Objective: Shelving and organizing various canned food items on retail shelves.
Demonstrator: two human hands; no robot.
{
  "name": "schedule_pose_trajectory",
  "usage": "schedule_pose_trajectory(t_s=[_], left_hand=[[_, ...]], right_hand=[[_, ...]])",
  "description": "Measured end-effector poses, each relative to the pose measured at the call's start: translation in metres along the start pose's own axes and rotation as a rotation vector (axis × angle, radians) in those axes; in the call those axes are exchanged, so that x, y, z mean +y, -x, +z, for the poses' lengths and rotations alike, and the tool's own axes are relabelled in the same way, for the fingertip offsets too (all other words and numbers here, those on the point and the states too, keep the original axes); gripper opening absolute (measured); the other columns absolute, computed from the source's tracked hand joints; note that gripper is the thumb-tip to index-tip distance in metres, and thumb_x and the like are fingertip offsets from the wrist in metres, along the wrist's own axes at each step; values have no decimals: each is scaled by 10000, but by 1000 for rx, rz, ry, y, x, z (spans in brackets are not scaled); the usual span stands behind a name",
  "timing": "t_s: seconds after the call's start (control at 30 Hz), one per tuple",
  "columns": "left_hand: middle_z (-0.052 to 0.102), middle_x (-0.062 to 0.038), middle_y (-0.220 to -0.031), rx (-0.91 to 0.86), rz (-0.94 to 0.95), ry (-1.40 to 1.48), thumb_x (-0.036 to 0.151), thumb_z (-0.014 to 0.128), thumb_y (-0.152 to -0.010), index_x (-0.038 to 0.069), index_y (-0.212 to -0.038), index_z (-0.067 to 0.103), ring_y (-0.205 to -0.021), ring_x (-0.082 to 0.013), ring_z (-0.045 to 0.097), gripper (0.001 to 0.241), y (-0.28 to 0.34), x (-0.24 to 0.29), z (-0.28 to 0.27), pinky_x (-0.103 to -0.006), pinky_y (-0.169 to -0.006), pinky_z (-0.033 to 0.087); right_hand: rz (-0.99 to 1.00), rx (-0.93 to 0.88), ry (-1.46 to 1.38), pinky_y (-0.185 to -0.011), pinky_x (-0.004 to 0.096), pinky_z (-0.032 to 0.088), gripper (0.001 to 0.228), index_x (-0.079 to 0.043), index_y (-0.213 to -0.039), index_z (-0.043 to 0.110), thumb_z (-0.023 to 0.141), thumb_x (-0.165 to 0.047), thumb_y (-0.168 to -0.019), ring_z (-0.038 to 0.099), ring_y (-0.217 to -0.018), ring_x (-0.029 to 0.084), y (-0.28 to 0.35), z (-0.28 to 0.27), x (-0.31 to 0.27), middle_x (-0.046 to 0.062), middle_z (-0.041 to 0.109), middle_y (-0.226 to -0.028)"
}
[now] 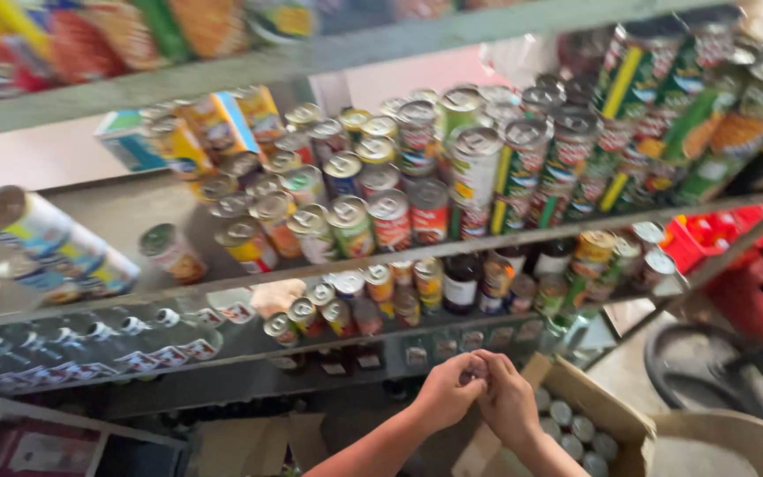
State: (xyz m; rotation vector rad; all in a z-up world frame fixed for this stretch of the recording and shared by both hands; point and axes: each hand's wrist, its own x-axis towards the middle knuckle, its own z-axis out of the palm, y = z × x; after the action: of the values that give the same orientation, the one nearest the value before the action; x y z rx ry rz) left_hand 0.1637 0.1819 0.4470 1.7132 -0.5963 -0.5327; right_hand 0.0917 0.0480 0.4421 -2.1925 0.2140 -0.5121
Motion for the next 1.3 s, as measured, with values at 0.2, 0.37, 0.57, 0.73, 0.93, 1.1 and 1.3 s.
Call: schedule_pose_trajectory(t_s=[0.2,0.37,0.57,0.73,0.93,1.1,1.3], left_hand=[[730,-56,-996,223,351,-25,50,695,-890,49,-1109,680,-841,-116,671,220,18,68,-102,-298,-744,540],[720,-71,-1014,348,601,-110,24,665,-921,47,-1058,662,-933,-187,711,139,38,143,-181,-332,-835,567],[700,-77,-1058,671,900,-445,57,702,-924,76,-1046,670,-1049,-254,667,128,34,201,-270,-370,-936,528],[699,-75,-1099,863,756,-551,159,703,-919,122,-1036,700,-1090,-265,652,123,4,207,-357,-371,-867,526],[664,-135,-1176,852,493,-729,240,717,-883,123,-1158,695,-1162,-352,586,300,14,208,-412,-471,-1021,439],[683,-22,-1207,393,-77,-1026,559,763,-756,225,-1144,672,-1171,-234,647,519,34,217,-393,-416,-983,505],[657,-81,-1192,381,-285,-1206,677,775,-729,216,-1178,593,-1118,-253,665,669,20,204,-374,-413,-930,543]], right_hand=[[-384,35,55,-797,385,575,414,-46,-1180,639,739,-74,-779,709,-980,332,-65,8,-99,144,689,-1140],[-567,34,-20,-746,377,580,369,-39,-1189,628,714,-96,-835,719,-895,285,-106,6,-203,126,690,-1082],[-719,51,-15,-730,403,567,342,-75,-1211,638,713,-148,-885,707,-856,276,-162,23,-293,109,683,-1048],[-727,-1,70,-784,439,564,365,-136,-1221,656,724,-219,-872,695,-966,307,-213,59,-324,94,673,-1067],[-648,-136,251,-934,465,508,403,-200,-1212,679,757,-335,-840,605,-1147,348,-248,105,-314,112,644,-1188],[-651,-240,439,-984,465,478,499,-205,-1234,662,780,-408,-794,541,-1228,342,-256,121,-309,118,612,-1225],[-589,-257,509,-987,450,489,504,-230,-1223,664,794,-410,-770,545,-1243,323,-260,123,-314,97,616,-1210]])
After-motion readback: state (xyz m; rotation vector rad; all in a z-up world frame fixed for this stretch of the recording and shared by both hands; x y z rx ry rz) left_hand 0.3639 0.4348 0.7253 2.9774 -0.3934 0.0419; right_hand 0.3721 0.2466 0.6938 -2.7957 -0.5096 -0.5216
